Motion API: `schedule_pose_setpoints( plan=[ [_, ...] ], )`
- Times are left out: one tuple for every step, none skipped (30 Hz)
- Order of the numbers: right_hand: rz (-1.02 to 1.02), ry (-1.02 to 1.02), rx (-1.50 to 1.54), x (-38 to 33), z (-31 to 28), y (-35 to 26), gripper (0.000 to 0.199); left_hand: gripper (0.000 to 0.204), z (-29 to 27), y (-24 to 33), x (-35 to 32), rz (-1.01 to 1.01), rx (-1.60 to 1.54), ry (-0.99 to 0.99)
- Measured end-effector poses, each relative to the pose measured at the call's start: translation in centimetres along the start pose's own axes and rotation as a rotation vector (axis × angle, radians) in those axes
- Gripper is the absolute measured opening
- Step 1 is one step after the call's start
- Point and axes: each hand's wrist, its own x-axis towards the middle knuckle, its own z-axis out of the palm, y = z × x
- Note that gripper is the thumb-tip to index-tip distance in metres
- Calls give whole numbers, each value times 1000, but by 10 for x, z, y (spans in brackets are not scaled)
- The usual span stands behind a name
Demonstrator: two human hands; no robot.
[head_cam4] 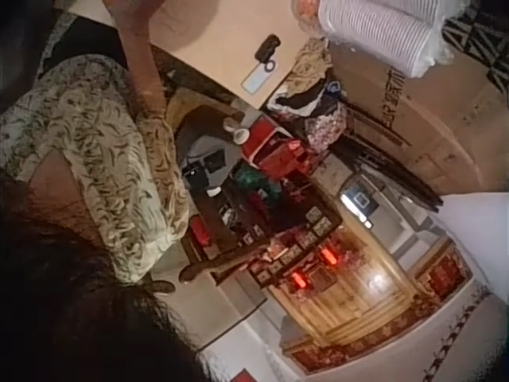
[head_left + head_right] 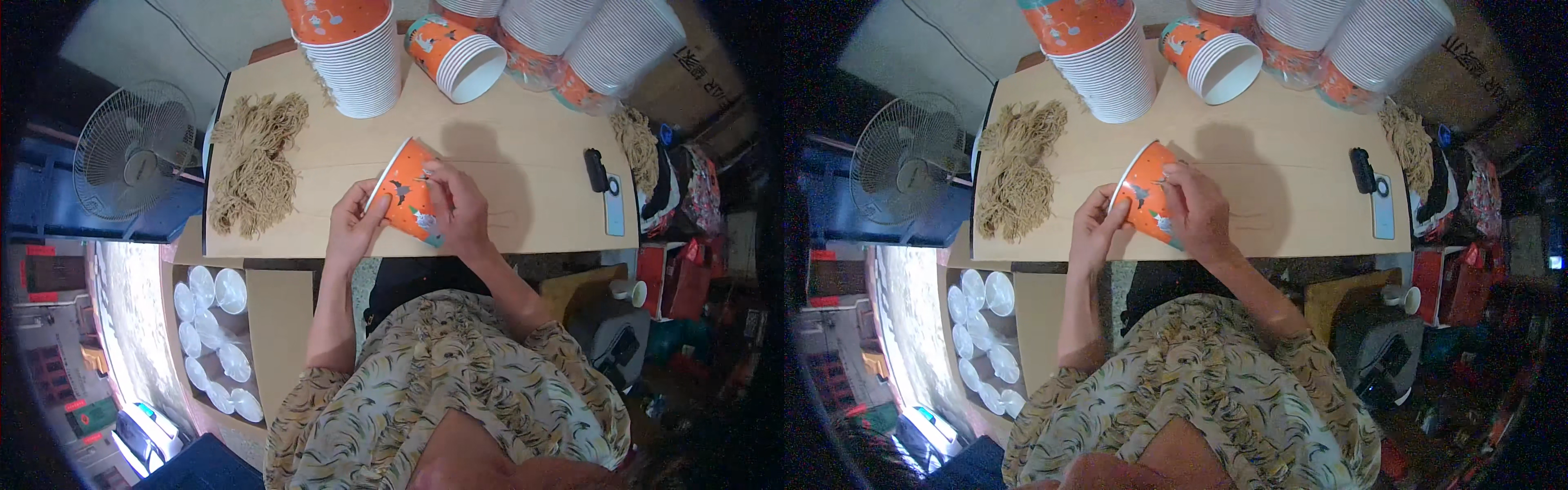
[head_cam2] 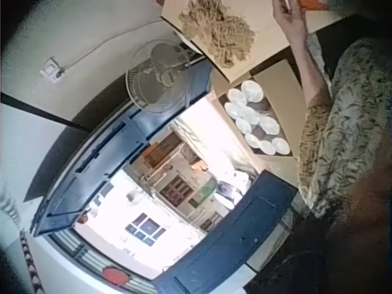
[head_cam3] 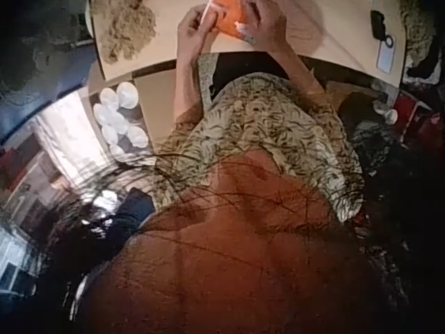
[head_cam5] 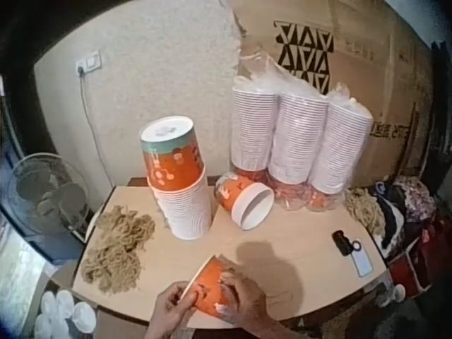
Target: Tying rubber bands around paper bowls and stacking them.
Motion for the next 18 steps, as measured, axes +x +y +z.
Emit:
schedule_pose_setpoints(
  plan=[
    [67,-18,97,-1,-2,-3,12,16,3,4,-1,-38,-14,17],
    [134,-36,192,-1,-4,-7,11,15,1,0,1,-8,10,37],
    [131,-39,192,-1,-7,-13,11,15,0,4,-1,-7,7,40],
    [187,-39,297,2,-14,-23,10,14,3,10,-3,56,52,61],
    [243,-38,402,4,-18,-29,9,13,5,14,-5,118,96,82],
    [243,-36,398,6,-18,-31,9,13,5,13,-6,118,93,79],
    [199,-25,384,7,-17,-32,9,13,5,14,-6,152,121,102],
    [154,-14,370,8,-17,-33,9,12,5,15,-6,187,149,126],
    [152,-12,370,9,-16,-33,9,12,6,16,-6,189,149,125],
    [126,-23,343,9,-15,-33,9,12,9,19,-7,207,140,141],
    [99,-33,316,9,-14,-33,9,12,10,20,-8,225,131,157],
    [98,-31,316,9,-12,-32,9,12,9,20,-8,226,132,156],
    [72,-19,269,8,-10,-31,9,12,9,19,-8,250,151,167],
    [46,-6,222,8,-8,-31,9,11,10,19,-8,274,171,178],
    [45,-5,222,8,-8,-32,9,11,10,19,-9,276,172,178],
    [61,-13,228,8,-7,-33,9,10,10,20,-9,260,174,176],
    [77,-20,234,8,-7,-33,9,10,10,21,-10,243,176,173],
    [77,-18,235,7,-6,-33,9,10,10,22,-11,244,178,172]
  ],
)
